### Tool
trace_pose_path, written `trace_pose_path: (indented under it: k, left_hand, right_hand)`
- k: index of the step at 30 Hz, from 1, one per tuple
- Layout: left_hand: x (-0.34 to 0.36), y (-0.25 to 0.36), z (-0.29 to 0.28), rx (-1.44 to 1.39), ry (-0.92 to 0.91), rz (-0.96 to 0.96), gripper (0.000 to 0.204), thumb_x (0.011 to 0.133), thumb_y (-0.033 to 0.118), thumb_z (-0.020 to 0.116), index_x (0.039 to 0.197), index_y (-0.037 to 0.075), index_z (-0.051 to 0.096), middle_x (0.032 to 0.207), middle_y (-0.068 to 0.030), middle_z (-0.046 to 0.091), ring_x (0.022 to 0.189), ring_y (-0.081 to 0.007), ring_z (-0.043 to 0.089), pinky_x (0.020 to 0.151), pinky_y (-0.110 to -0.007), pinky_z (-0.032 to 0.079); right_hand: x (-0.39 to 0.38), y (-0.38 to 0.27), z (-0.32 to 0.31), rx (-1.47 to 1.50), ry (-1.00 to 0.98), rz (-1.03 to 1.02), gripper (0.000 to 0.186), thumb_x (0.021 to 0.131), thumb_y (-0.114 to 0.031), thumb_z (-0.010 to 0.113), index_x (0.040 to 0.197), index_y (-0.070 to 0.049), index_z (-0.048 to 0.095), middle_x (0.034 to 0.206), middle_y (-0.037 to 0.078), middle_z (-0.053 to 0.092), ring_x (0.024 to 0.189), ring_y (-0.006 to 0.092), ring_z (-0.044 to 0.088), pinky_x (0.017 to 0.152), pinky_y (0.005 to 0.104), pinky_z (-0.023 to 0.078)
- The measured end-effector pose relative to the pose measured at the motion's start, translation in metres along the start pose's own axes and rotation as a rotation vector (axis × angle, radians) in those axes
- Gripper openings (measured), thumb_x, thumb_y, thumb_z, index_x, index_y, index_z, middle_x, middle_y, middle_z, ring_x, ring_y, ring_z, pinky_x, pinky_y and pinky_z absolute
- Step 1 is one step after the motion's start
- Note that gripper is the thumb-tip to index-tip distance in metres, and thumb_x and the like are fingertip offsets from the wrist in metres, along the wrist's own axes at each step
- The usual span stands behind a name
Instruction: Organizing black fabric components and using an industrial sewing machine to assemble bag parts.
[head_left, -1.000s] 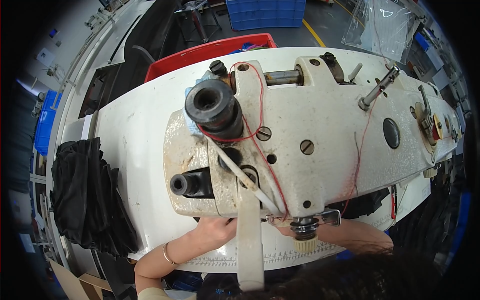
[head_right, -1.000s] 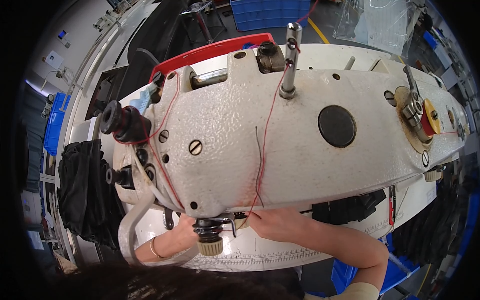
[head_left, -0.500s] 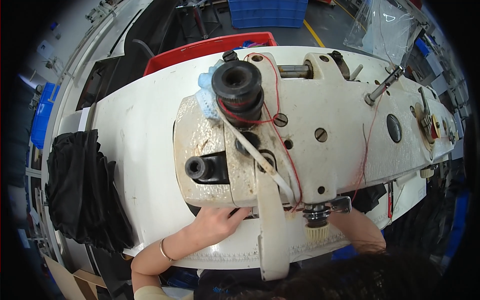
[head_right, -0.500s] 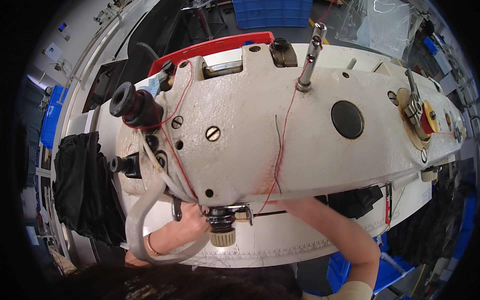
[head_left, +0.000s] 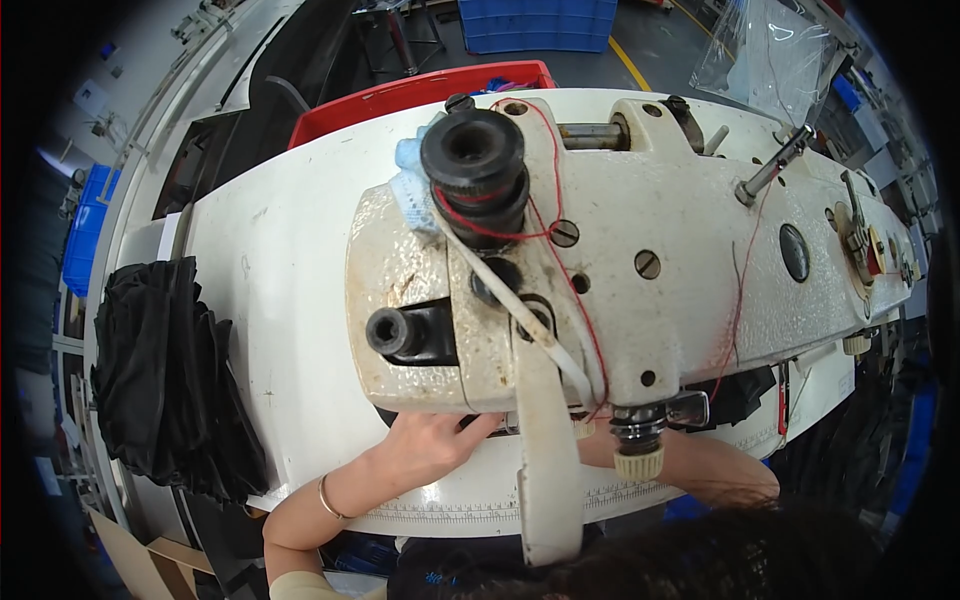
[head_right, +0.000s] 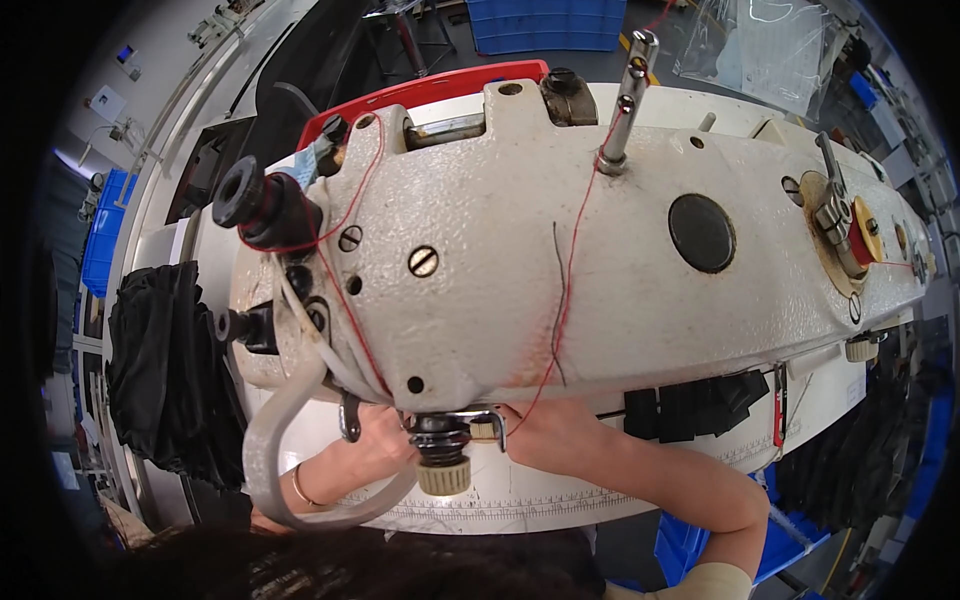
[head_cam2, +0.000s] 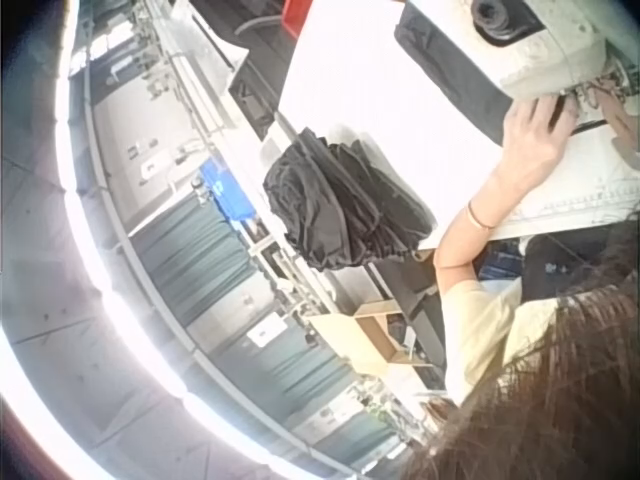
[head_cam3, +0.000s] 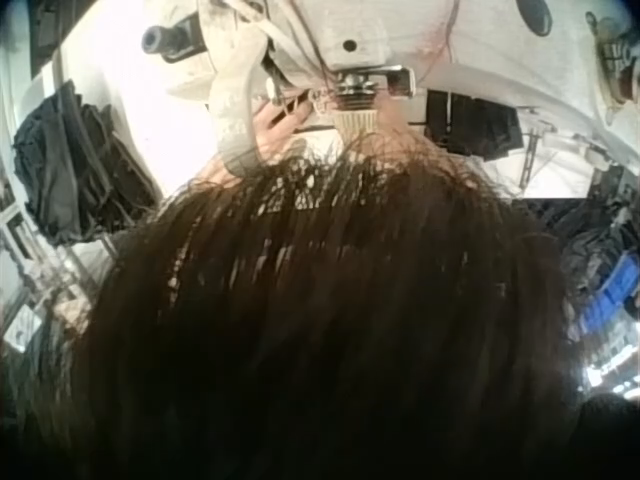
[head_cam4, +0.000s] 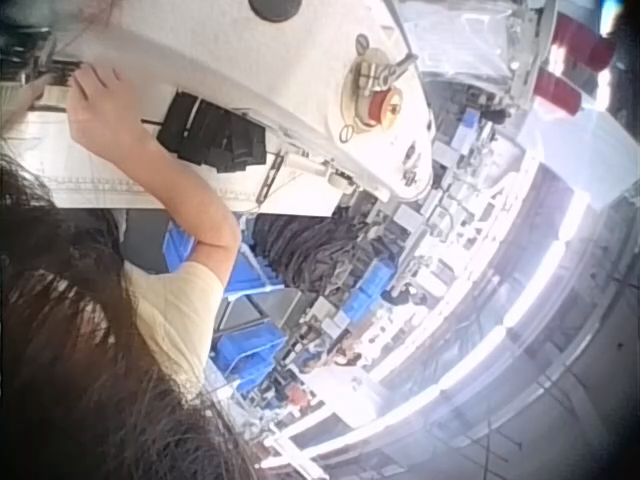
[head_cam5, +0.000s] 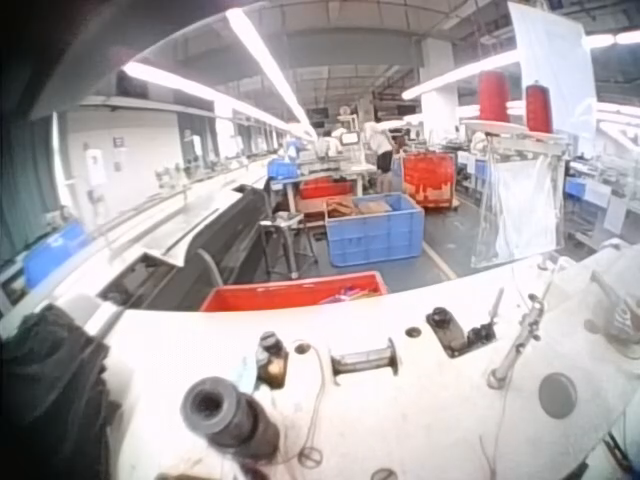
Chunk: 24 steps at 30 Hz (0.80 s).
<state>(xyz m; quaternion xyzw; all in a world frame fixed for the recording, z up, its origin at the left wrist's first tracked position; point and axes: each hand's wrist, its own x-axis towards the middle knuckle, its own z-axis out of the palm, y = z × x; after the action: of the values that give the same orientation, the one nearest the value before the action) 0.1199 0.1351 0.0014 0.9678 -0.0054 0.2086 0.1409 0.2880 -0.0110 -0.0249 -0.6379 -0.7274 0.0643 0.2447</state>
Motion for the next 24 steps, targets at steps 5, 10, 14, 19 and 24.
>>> trace_pose_path:
  k: [5,10,14,19,24]
  left_hand:
    - [0.002,-0.003,-0.006,-0.002,-0.058,0.002,0.027,0.067,0.006,0.062,0.094,0.004,0.064,0.094,-0.0128,0.061,0.087,-0.0254,0.061,0.072,-0.036,0.051]
    - [0.0,-0.004,-0.004,0.011,-0.072,0.08,0.026,0.067,0.005,0.06,0.092,0.006,0.064,0.094,-0.0103,0.062,0.086,-0.0222,0.061,0.07,-0.033,0.051]
    - [0.005,-0.002,-0.006,-0.019,-0.062,0.061,0.028,0.064,0.005,0.061,0.092,0.006,0.064,0.095,-0.0087,0.062,0.086,-0.0232,0.061,0.072,-0.034,0.051]
    - [0.02,-0.012,-0.013,-0.043,-0.118,-0.124,0.029,0.068,0.009,0.062,0.096,0.006,0.064,0.093,-0.0112,0.062,0.085,-0.0272,0.06,0.074,-0.038,0.049]
    - [0.028,-0.008,-0.027,0.063,-0.069,-0.157,0.028,0.069,0.01,0.064,0.097,0.005,0.063,0.091,-0.0092,0.062,0.086,-0.0274,0.06,0.078,-0.039,0.048]
  right_hand:
    - [0.001,0.001,-0.001,0.018,0.031,-0.032,0.01,0.079,-0.011,0.053,0.08,-0.004,0.061,0.061,0.006,0.056,0.047,0.0222,0.056,0.039,0.0353,0.044]
    - [-0.001,0.003,-0.001,0.05,0.035,-0.092,0.01,0.078,-0.013,0.058,0.079,-0.004,0.061,0.06,0.007,0.056,0.051,0.0225,0.058,0.04,0.0358,0.044]
    - [0.002,-0.004,-0.005,0.254,-0.018,0.194,0.011,0.074,-0.015,0.061,0.078,-0.006,0.061,0.063,0.008,0.057,0.055,0.0257,0.059,0.046,0.0379,0.046]
    - [0.015,0.013,0.001,0.183,0.134,0.011,0.016,0.069,-0.013,0.061,0.084,-0.007,0.063,0.072,0.009,0.061,0.063,0.0295,0.06,0.054,0.0403,0.048]
    - [0.015,0.008,-0.007,-0.031,0.15,-0.053,0.024,0.061,-0.013,0.063,0.083,-0.006,0.064,0.078,0.01,0.061,0.066,0.0259,0.061,0.051,0.0406,0.047]
